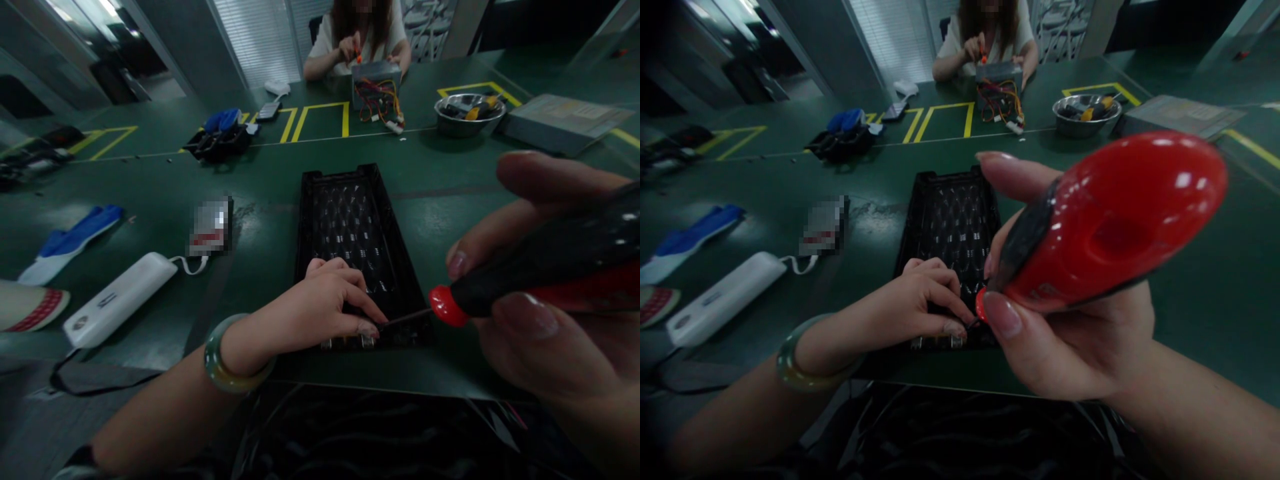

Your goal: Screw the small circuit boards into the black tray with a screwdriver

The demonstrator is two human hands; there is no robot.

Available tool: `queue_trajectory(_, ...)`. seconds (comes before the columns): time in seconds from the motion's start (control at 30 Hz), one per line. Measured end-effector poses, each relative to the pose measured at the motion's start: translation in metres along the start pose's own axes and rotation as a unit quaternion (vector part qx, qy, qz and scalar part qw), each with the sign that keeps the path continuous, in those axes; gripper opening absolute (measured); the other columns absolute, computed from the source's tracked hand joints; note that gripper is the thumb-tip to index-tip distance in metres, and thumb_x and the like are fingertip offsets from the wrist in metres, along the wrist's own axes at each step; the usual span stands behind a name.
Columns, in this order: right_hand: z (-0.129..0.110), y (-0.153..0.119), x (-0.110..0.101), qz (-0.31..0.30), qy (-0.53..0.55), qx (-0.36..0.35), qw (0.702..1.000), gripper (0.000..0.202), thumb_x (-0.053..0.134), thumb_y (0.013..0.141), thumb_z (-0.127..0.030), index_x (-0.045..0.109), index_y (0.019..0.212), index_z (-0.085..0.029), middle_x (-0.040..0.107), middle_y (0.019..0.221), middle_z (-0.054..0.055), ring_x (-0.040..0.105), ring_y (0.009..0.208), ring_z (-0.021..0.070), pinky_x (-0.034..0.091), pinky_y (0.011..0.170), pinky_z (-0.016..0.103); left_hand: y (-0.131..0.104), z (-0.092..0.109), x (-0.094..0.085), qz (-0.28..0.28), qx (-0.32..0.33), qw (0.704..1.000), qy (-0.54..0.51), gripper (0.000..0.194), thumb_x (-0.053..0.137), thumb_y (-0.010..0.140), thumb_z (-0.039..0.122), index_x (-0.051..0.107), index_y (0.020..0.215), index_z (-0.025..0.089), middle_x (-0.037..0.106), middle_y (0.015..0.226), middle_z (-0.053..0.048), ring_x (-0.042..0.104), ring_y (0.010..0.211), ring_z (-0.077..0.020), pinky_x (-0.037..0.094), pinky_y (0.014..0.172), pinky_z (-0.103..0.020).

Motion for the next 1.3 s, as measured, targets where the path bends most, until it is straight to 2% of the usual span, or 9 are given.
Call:
queue_trajectory(0.1,-0.012,0.001,0.000,0.012,-0.017,-0.081,0.997,0.040,0.054,0.100,-0.029,0.051,0.140,-0.036,0.048,0.145,-0.001,0.056,0.080,0.0081,0.058,0.074,0.027,-0.001,0.001,0.000,0.000,0.004,1.000,0.000,0.014,0.078,0.084,0.043,0.078,0.098,0.043,0.066,0.094,0.006,0.049,0.099,-0.0183,0.021,0.088,-0.036)
queue_trajectory(0.23,-0.014,0.002,0.001,0.023,-0.023,-0.099,0.995,0.038,0.053,0.100,-0.027,0.055,0.136,-0.039,0.047,0.145,-0.006,0.057,0.088,0.0080,0.056,0.075,0.025,-0.001,0.002,0.001,0.002,0.009,1.000,0.000,0.015,0.077,0.085,0.043,0.078,0.100,0.041,0.067,0.096,0.006,0.049,0.100,-0.0181,0.022,0.088,-0.036)
queue_trajectory(0.43,-0.015,0.007,0.004,-0.013,-0.034,-0.088,0.995,0.044,0.055,0.098,-0.028,0.053,0.141,-0.039,0.051,0.140,-0.003,0.058,0.081,0.0105,0.054,0.063,0.024,-0.001,0.003,0.000,0.002,0.007,1.000,0.002,0.014,0.077,0.085,0.044,0.079,0.098,0.039,0.067,0.098,0.005,0.049,0.101,-0.0184,0.023,0.090,-0.037)
queue_trajectory(0.53,-0.012,0.007,0.006,-0.047,-0.039,-0.061,0.996,0.060,0.060,0.096,-0.031,0.039,0.151,-0.040,0.062,0.109,0.000,0.058,0.076,0.0143,0.057,0.068,0.029,-0.002,0.004,0.000,0.001,0.014,1.000,0.005,0.017,0.076,0.086,0.045,0.079,0.101,0.037,0.068,0.097,0.004,0.050,0.100,-0.0186,0.024,0.091,-0.037)
queue_trajectory(0.6,-0.007,0.005,0.005,-0.050,-0.022,-0.034,0.998,0.070,0.064,0.093,-0.032,0.031,0.155,-0.038,0.062,0.096,0.000,0.060,0.075,0.0157,0.058,0.071,0.030,-0.002,0.004,-0.001,0.004,0.019,1.000,0.002,0.018,0.075,0.086,0.045,0.079,0.101,0.036,0.069,0.096,0.003,0.051,0.099,-0.0189,0.025,0.091,-0.037)
queue_trajectory(0.67,-0.003,0.002,0.006,-0.050,-0.008,-0.013,0.999,0.070,0.065,0.093,-0.030,0.033,0.154,-0.035,0.063,0.099,0.002,0.064,0.079,0.0167,0.059,0.073,0.031,-0.003,0.005,-0.001,0.008,0.023,1.000,-0.004,0.018,0.074,0.086,0.047,0.079,0.100,0.036,0.069,0.098,0.003,0.050,0.100,-0.0192,0.025,0.090,-0.036)
queue_trajectory(0.87,0.004,-0.002,0.010,-0.070,0.084,0.025,0.994,0.046,0.056,0.097,-0.030,0.048,0.143,-0.028,0.065,0.098,0.004,0.065,0.085,0.0139,0.057,0.074,0.022,-0.006,0.009,-0.006,0.020,0.030,0.999,-0.005,0.021,0.071,0.088,0.051,0.079,0.100,0.036,0.068,0.098,0.002,0.051,0.102,-0.0203,0.025,0.090,-0.035)
queue_trajectory(1.1,0.004,0.002,0.004,-0.070,0.003,-0.028,0.997,0.058,0.069,0.090,-0.041,0.050,0.143,-0.030,0.062,0.092,0.002,0.062,0.078,0.0140,0.056,0.075,0.022,-0.009,0.015,-0.011,0.039,0.076,0.996,-0.018,0.020,0.073,0.088,0.043,0.078,0.102,0.029,0.072,0.095,0.003,0.055,0.098,-0.0170,0.025,0.090,-0.034)
queue_trajectory(1.3,0.008,0.001,0.004,-0.063,-0.009,-0.024,0.998,0.068,0.067,0.090,-0.044,0.041,0.152,-0.032,0.060,0.086,0.002,0.063,0.069,0.0157,0.058,0.058,0.023,-0.009,0.010,-0.009,0.061,0.087,0.994,-0.019,0.024,0.073,0.087,0.050,0.078,0.101,0.031,0.073,0.097,0.003,0.057,0.099,-0.0180,0.024,0.087,-0.035)
Point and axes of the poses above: each hand's wrist, its own y-axis towards the middle knuckle, its own x-axis out of the palm, z = x × y, the point moved 8 cm from there along y, towards the middle knuckle
